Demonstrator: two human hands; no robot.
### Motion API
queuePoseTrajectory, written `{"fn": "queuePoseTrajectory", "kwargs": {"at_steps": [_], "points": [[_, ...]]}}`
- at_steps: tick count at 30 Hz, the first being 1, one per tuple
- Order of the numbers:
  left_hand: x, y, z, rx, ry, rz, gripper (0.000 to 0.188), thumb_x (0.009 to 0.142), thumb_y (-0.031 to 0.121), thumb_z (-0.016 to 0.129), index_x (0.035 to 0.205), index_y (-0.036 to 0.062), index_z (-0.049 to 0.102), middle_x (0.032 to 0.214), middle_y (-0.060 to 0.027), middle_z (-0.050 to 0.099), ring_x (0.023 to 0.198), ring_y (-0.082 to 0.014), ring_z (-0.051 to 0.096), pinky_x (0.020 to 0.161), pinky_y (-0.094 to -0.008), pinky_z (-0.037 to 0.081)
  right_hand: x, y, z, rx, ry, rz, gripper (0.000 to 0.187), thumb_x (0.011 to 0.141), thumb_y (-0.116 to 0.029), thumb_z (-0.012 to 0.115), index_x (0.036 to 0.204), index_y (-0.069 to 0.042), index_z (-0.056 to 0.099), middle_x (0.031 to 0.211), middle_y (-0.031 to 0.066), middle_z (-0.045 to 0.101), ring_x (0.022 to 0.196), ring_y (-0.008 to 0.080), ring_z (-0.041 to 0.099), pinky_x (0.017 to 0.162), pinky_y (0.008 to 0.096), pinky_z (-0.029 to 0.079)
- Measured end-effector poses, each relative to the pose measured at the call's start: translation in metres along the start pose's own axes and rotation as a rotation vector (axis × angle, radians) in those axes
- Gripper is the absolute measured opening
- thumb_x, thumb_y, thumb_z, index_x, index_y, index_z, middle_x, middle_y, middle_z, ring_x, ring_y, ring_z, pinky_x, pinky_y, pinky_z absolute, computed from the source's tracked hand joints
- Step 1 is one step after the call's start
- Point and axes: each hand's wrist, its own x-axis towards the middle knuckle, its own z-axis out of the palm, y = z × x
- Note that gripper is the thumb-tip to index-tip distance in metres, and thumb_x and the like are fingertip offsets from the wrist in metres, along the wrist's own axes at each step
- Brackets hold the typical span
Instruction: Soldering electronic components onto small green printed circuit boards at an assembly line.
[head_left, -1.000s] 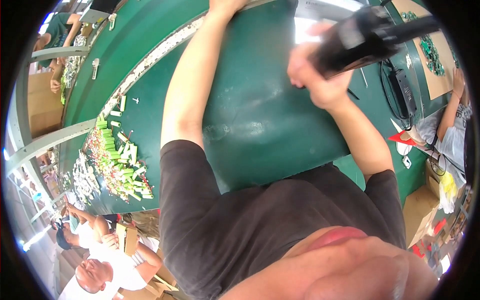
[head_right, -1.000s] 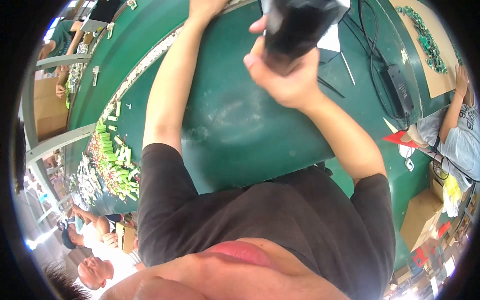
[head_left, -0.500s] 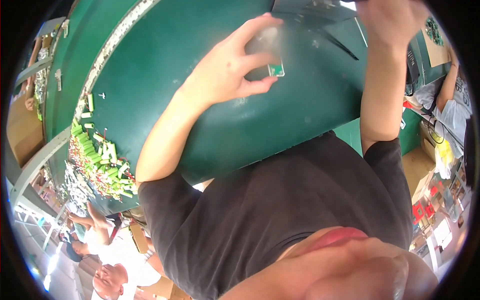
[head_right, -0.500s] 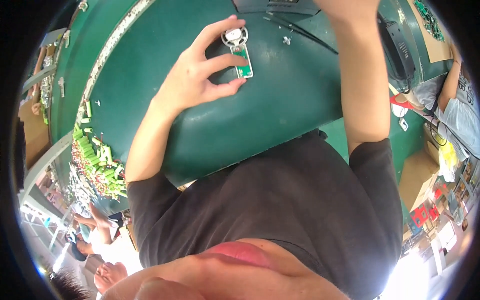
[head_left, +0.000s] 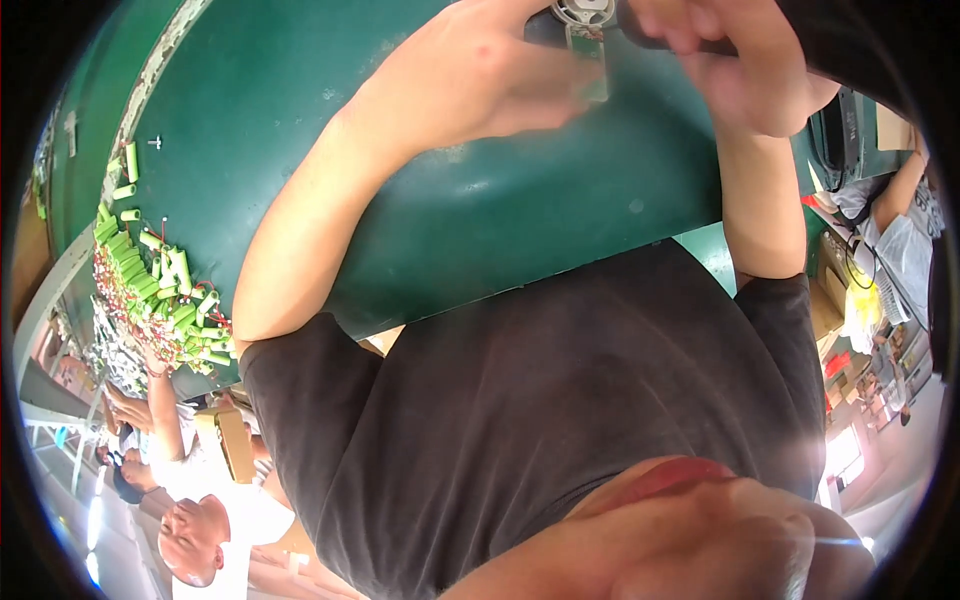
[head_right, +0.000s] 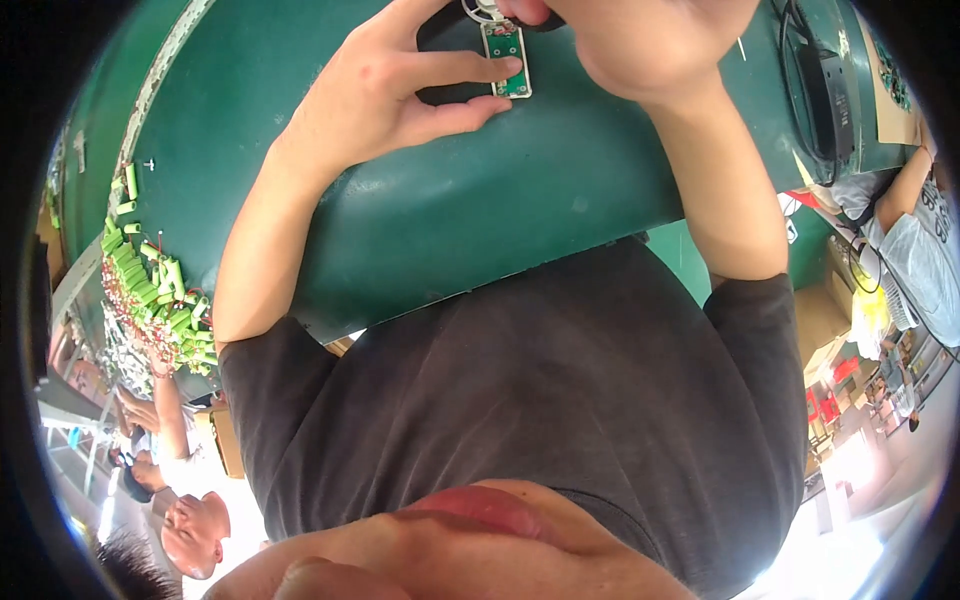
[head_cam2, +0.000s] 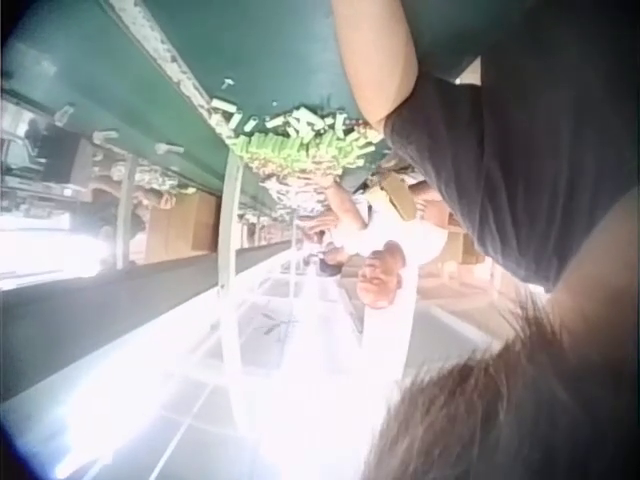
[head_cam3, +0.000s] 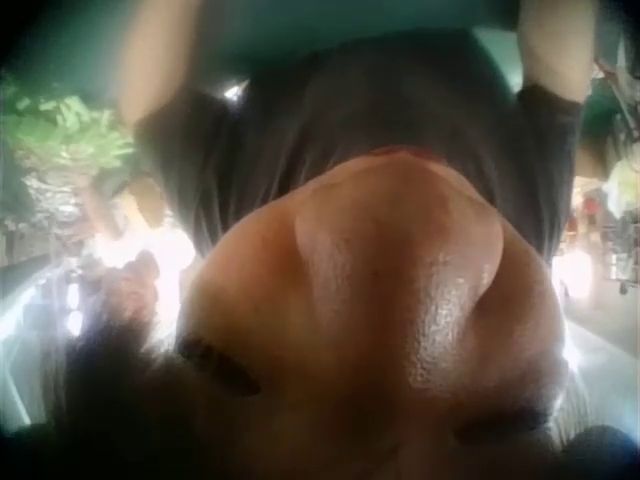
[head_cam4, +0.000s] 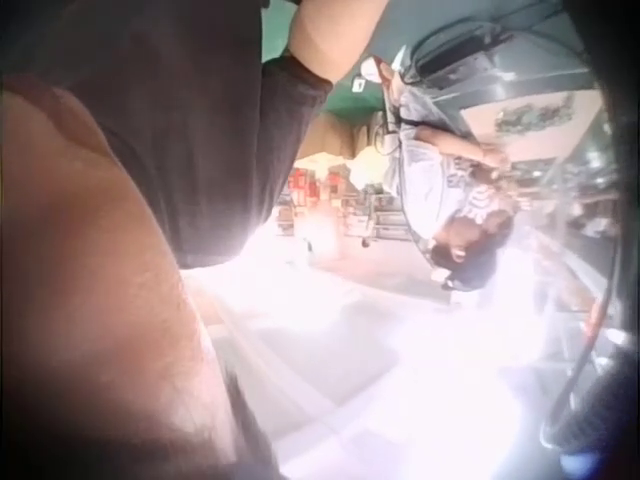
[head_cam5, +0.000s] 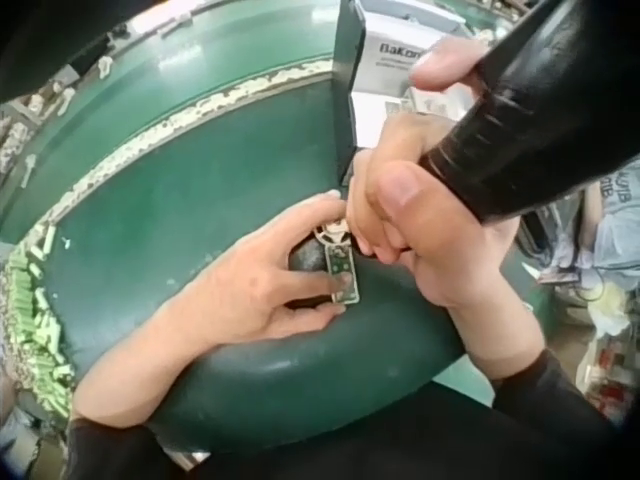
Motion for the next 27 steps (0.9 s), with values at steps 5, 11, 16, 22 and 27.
{"fn": "queuePoseTrajectory", "kwargs": {"at_steps": [5,11,16,22,27], "points": [[-0.003,0.006,-0.007,-0.091,-0.159,-0.232,0.021,0.075,0.009,0.082,0.094,0.0002,0.076,0.148,-0.0292,0.046,0.131,-0.0439,0.054,0.108,-0.0438,0.047,-0.010,0.003,0.002,-0.072,-0.007,0.106,0.051,0.099,-0.007,0.059,0.141,-0.008,0.030,0.067,0.0017,0.050,0.048,0.0104,0.047,0.049,0.0241,0.042],[-0.008,-0.002,0.002,0.049,-0.089,-0.071,0.025,0.075,0.011,0.083,0.097,0.0018,0.076,0.147,-0.0265,0.047,0.132,-0.0428,0.053,0.109,-0.0444,0.046,-0.009,0.015,0.001,0.114,-0.064,-0.002,0.048,0.095,0.002,0.060,0.131,-0.005,0.030,0.067,0.0036,0.050,0.050,0.0114,0.049,0.050,0.0258,0.042],[-0.014,-0.002,0.008,-0.010,-0.048,-0.189,0.030,0.072,0.014,0.088,0.100,0.0113,0.080,0.137,-0.0171,0.057,0.127,-0.0362,0.058,0.105,-0.0429,0.051,0.011,0.040,-0.019,0.157,-0.445,-0.220,0.054,0.091,0.009,0.059,0.138,-0.007,0.038,0.071,0.0076,0.054,0.056,0.0157,0.050,0.053,0.0320,0.045],[-0.013,0.006,0.006,0.027,-0.045,-0.200,0.031,0.072,0.020,0.090,0.100,0.0130,0.079,0.135,-0.0145,0.056,0.124,-0.0343,0.057,0.102,-0.0427,0.052,0.007,0.040,-0.017,0.017,-0.354,-0.190,0.052,0.091,0.009,0.062,0.136,-0.006,0.040,0.070,0.0078,0.057,0.057,0.0142,0.052,0.053,0.0279,0.044],[-0.001,-0.002,-0.010,0.110,-0.097,-0.213,0.029,0.074,0.022,0.086,0.100,0.0109,0.077,0.138,-0.0168,0.056,0.127,-0.0358,0.056,0.104,-0.0437,0.051,0.012,0.027,-0.022,0.214,-0.222,-0.177,0.049,0.096,0.004,0.056,0.140,-0.004,0.036,0.068,0.0052,0.051,0.053,0.0145,0.046,0.054,0.0327,0.044]]}}
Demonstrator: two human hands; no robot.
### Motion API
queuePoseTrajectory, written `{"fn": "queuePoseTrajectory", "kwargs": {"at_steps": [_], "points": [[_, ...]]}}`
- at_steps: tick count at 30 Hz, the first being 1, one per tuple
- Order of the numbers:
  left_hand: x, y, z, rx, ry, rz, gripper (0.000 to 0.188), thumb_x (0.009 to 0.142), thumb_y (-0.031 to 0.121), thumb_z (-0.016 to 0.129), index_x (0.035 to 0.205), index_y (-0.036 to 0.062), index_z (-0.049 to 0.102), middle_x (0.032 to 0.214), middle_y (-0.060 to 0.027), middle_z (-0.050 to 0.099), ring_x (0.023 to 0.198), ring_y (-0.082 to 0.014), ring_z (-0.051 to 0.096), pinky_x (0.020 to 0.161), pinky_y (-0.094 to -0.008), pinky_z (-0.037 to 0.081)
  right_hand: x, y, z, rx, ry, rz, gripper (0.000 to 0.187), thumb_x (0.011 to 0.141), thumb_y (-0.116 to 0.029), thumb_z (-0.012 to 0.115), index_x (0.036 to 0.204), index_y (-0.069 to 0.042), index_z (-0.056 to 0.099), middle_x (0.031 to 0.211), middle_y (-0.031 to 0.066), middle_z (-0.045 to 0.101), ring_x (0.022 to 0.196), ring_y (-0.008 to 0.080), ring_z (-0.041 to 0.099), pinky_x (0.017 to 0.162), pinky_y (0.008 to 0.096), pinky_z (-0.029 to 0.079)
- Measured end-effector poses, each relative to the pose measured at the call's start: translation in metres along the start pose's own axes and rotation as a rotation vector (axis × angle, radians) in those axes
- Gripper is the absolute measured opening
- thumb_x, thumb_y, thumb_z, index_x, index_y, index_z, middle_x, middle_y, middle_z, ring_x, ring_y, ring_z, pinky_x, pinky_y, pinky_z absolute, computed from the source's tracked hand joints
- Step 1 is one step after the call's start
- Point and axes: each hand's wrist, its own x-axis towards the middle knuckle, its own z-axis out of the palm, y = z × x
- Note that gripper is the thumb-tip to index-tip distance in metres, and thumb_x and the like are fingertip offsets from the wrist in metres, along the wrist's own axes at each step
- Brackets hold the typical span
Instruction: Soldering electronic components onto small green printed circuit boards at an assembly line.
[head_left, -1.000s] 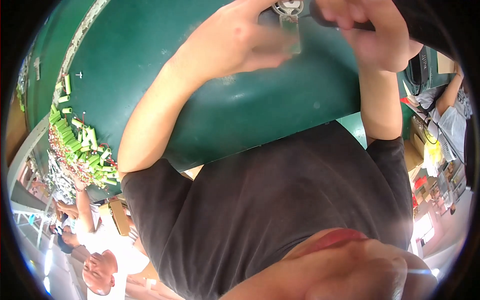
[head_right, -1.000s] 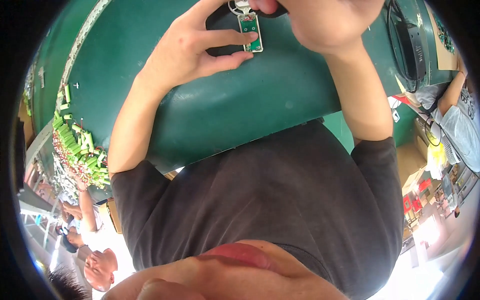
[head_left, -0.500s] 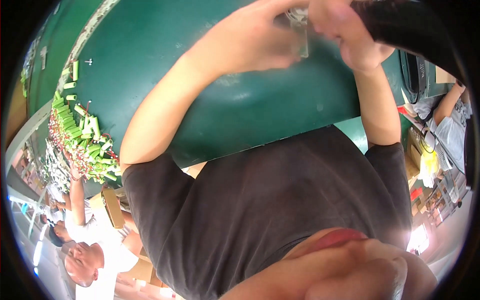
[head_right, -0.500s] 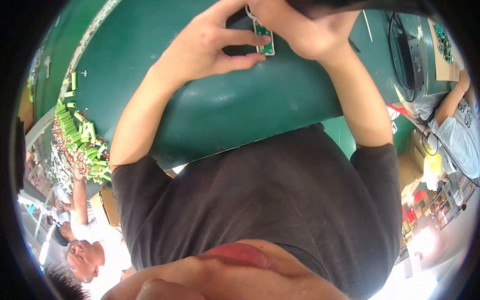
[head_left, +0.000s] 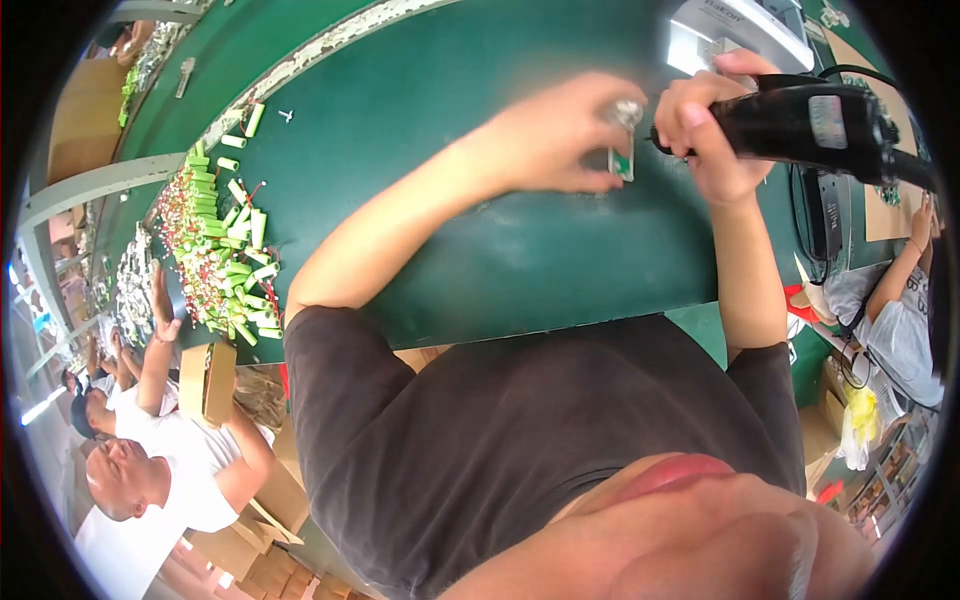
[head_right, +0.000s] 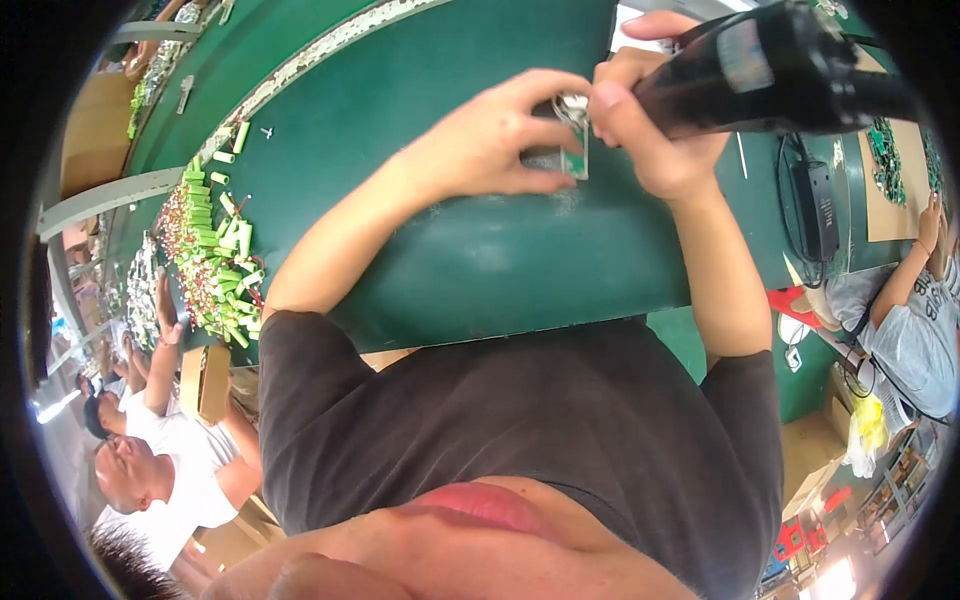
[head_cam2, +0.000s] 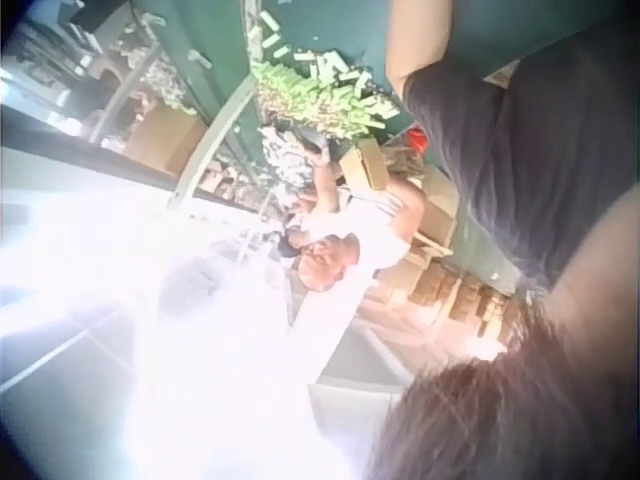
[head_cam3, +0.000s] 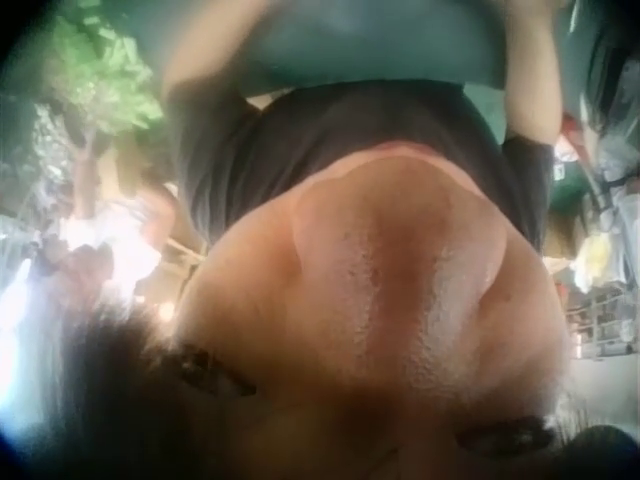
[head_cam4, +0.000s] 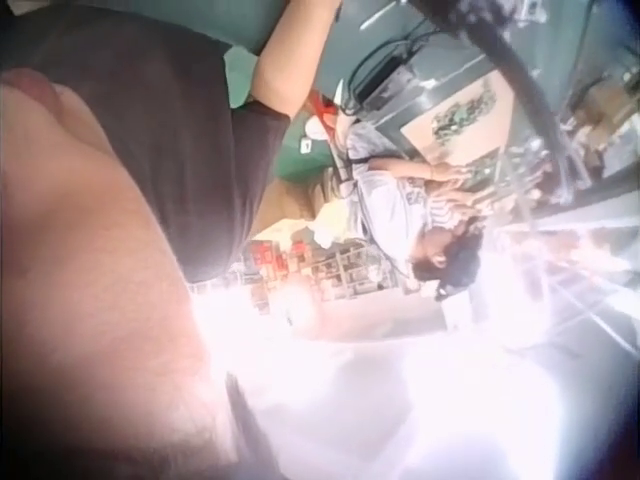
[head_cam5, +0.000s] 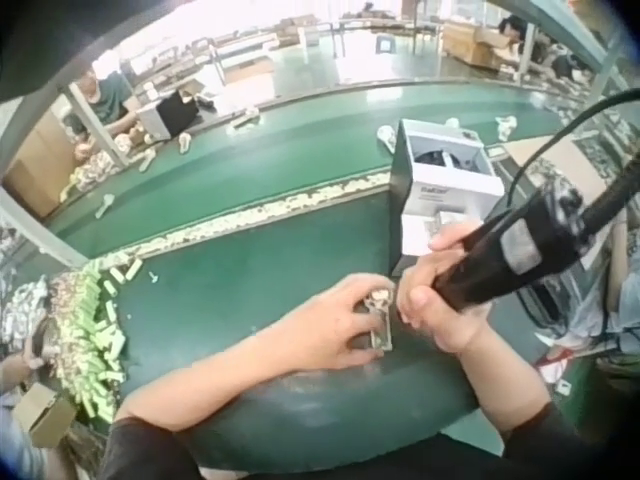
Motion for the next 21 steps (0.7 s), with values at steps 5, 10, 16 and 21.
{"fn": "queuePoseTrajectory", "kwargs": {"at_steps": [5,10,16,21], "points": [[0.047,-0.083,-0.068,0.278,0.103,-0.059,0.029,0.081,0.018,0.077,0.105,0.0039,0.069,0.137,-0.0278,0.054,0.120,-0.0449,0.060,0.104,-0.0472,0.049,0.003,-0.004,-0.007,0.131,0.134,0.015,0.049,0.096,0.003,0.055,0.141,-0.003,0.037,0.072,0.0069,0.052,0.056,0.0147,0.047,0.054,0.0329,0.044],[0.094,-0.174,-0.084,0.546,0.276,-0.084,0.043,0.086,0.013,0.071,0.126,0.0042,0.060,0.138,-0.0298,0.051,0.135,-0.0473,0.047,0.115,-0.0473,0.040,-0.008,0.004,0.002,0.055,0.149,0.257,0.041,0.089,0.011,0.065,0.126,0.001,0.052,0.076,0.0003,0.060,0.061,0.0071,0.055,0.056,0.0235,0.044],[0.160,-0.199,-0.038,0.324,0.234,-0.199,0.059,0.085,0.023,0.076,0.136,0.0008,0.054,0.147,-0.0338,0.044,0.138,-0.0490,0.043,0.118,-0.0486,0.038,-0.009,0.008,0.002,-0.026,0.078,0.201,0.043,0.086,0.014,0.061,0.124,-0.001,0.046,0.074,0.0059,0.060,0.058,0.0117,0.055,0.052,0.0256,0.045],[0.207,-0.241,-0.016,0.164,0.149,-0.423,0.086,0.084,0.039,0.074,0.150,-0.0048,0.041,0.156,-0.0311,0.040,0.147,-0.0443,0.037,0.122,-0.0450,0.032,-0.008,0.009,0.002,-0.046,0.049,0.177,0.044,0.085,0.014,0.065,0.123,-0.002,0.051,0.083,0.0037,0.062,0.071,0.0123,0.059,0.063,0.0266,0.047]]}}
